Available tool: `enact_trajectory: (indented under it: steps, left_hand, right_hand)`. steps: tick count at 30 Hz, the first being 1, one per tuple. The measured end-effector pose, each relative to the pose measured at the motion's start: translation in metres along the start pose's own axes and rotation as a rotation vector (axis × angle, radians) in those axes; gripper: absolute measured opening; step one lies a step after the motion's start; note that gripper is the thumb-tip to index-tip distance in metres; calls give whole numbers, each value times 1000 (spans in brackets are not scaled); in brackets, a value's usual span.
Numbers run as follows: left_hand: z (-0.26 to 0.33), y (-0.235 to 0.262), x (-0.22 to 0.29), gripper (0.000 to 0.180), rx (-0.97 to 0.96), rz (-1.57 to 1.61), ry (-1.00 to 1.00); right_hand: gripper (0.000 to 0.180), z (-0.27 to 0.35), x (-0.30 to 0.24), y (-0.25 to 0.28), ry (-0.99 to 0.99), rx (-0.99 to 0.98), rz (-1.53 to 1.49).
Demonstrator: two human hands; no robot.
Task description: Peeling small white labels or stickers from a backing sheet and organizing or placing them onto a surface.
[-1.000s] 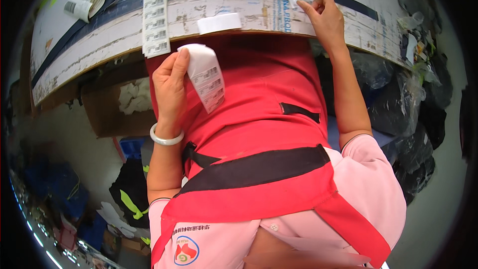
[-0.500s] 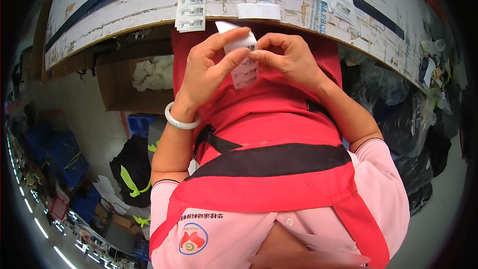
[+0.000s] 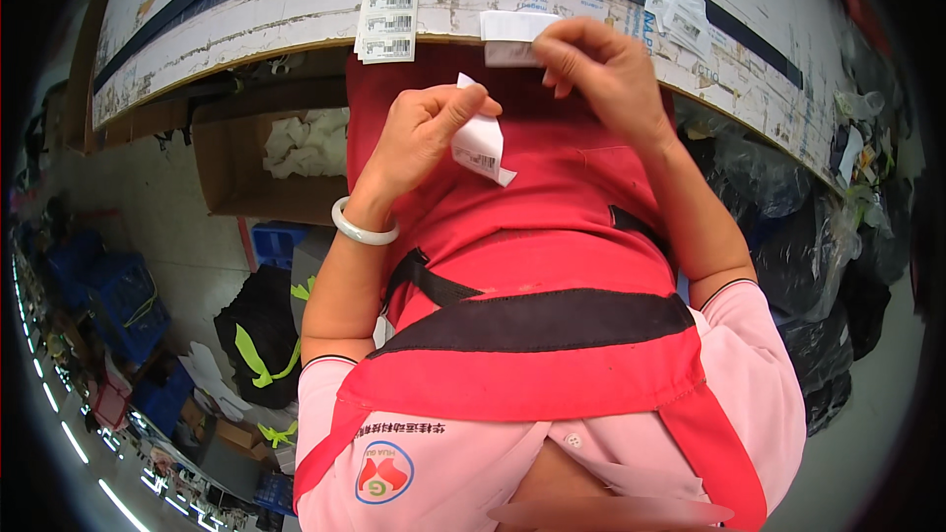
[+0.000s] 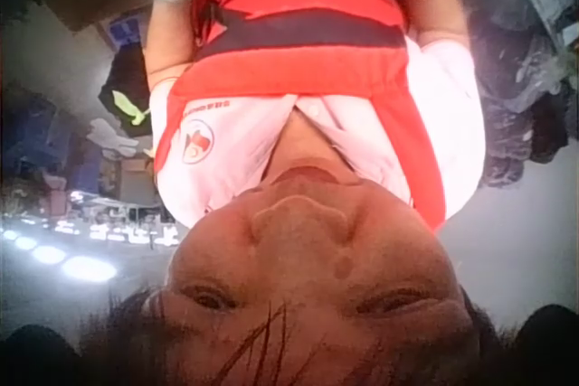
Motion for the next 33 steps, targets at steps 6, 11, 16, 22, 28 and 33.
enact_trajectory:
  steps: [6, 11, 16, 22, 28, 33]
  left_hand:
    - [-1, 11, 5, 43, 141, 107, -39]
    - [-2, 10, 2, 41, 153, 94, -34]
    - [-2, 9, -1, 39, 141, 73, -5]
    - [-1, 9, -3, 36, 158, 81, -16]
    - [-3, 8, -5, 36, 153, 89, -12]
    - [-3, 6, -7, 35, 143, 111, 0]
  right_hand:
    - [20, -28, 16, 26, -109, 19, 19]
    - [21, -33, 18, 20, -128, 18, 33]
    - [22, -35, 21, 19, -128, 26, 51]
    - [22, -35, 22, 19, -139, 33, 85]
    - [20, -37, 21, 18, -121, 34, 114]
    - [21, -39, 20, 16, -109, 21, 146]
Point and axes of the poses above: each hand's wrist, its own z-axis away from the middle knuckle, its own y-axis out of the back of the hand, x = y × z, the point moved 10 cm from there along -z, towards the middle knuckle, and after that the axes turned 3 degrees about -z, right-handed, at the moved point
